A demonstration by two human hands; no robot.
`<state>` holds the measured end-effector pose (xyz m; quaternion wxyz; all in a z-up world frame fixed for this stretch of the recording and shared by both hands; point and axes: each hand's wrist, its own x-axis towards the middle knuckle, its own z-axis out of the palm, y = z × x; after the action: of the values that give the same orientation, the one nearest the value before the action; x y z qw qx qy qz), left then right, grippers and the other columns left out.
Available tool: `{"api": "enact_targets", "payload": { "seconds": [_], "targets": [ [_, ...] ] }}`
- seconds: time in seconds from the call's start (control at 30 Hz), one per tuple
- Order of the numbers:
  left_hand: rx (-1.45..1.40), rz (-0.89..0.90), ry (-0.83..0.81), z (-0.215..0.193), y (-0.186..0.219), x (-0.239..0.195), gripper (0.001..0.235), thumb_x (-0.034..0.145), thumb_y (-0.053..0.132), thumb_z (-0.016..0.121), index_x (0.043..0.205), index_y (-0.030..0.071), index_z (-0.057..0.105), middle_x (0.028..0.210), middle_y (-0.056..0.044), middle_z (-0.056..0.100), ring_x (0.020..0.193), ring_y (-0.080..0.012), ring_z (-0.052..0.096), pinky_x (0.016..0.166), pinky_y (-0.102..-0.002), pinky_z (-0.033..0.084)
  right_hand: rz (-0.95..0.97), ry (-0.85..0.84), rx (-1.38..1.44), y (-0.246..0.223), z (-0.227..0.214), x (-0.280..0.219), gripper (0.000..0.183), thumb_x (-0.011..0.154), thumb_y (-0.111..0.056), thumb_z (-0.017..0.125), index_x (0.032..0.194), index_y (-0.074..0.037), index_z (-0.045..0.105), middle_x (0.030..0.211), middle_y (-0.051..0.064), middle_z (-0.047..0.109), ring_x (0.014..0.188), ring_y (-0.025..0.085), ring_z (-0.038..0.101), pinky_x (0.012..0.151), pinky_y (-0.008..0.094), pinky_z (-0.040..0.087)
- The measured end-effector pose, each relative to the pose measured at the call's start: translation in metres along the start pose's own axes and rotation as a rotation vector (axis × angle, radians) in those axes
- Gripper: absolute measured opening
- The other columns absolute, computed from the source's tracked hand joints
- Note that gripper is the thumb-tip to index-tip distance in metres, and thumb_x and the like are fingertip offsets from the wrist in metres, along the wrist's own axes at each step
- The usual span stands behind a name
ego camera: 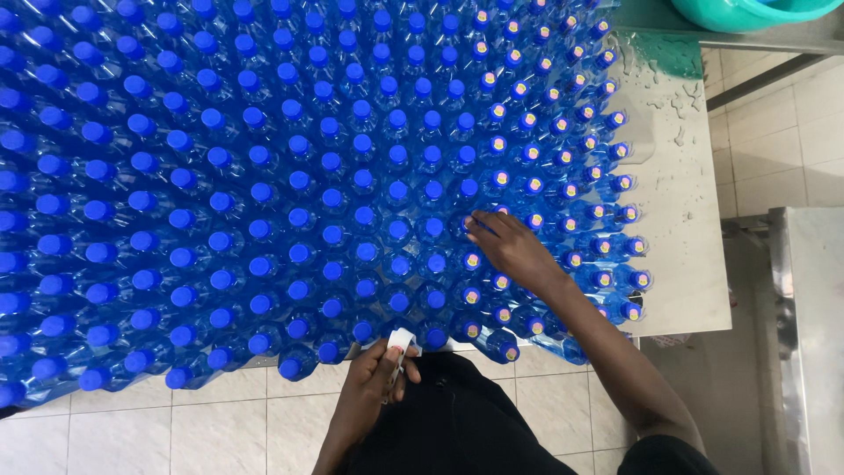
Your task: The person applies round stickers to the caps of many blue-capped plastic bottles arranged on a table. They peel stickers from a roll and press each one onto a bottle cap, moving systematically across the rows.
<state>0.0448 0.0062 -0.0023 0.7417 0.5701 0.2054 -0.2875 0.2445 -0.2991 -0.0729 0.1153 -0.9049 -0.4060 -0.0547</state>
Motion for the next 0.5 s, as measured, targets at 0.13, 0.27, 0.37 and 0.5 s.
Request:
{"api": "enact_targets", "payload": {
  "seconds": [0.13,0.27,0.37,0.5],
  "targets": [
    [-0.01,-0.002,0.007,-0.002,0.003,-0.004,0.044,0.11,0.034,0.052,0.119,0.002,0.081,0.086,-0.012,0.081,0.056,-0.0141,0.058,0.056,-0.029,0.042,0.007,-0.064,-0.08,-0.014,-0.004,-0.007,0.045,0.109,-0.016,0.069,0.151,-0.004,0.057,0.148,0.025,0.065,0.13,0.043,0.068,0.104,0.059,0.059],
    [0.014,0.02,-0.003,-0.006,0.004,-0.006,0.045,0.109,0.036,0.051,0.117,0.002,0.08,0.084,-0.012,0.082,0.055,-0.0135,0.059,0.056,-0.028,0.044,0.054,-0.108,-0.148,-0.029,-0.011,-0.012,0.057,0.113,-0.025,0.062,0.164,-0.008,0.041,0.164,0.025,0.05,0.148,0.044,0.054,0.114,0.059,0.053],
    [0.005,0.042,-0.029,-0.012,-0.003,-0.005,0.045,0.109,0.036,0.051,0.117,0.001,0.079,0.084,-0.012,0.082,0.054,-0.0141,0.059,0.053,-0.027,0.044,0.097,-0.091,-0.108,-0.035,-0.011,-0.014,0.057,0.113,-0.025,0.063,0.165,-0.011,0.043,0.168,0.024,0.048,0.153,0.044,0.05,0.113,0.058,0.052],
    [0.019,0.063,-0.049,-0.018,0.0,-0.012,0.041,0.111,0.033,0.051,0.114,0.002,0.078,0.083,-0.012,0.081,0.053,-0.0143,0.058,0.052,-0.027,0.043,0.157,0.049,0.055,-0.039,-0.004,-0.013,0.049,0.115,-0.019,0.059,0.161,-0.003,0.05,0.164,0.024,0.053,0.15,0.042,0.054,0.122,0.055,0.049]
  ]
}}
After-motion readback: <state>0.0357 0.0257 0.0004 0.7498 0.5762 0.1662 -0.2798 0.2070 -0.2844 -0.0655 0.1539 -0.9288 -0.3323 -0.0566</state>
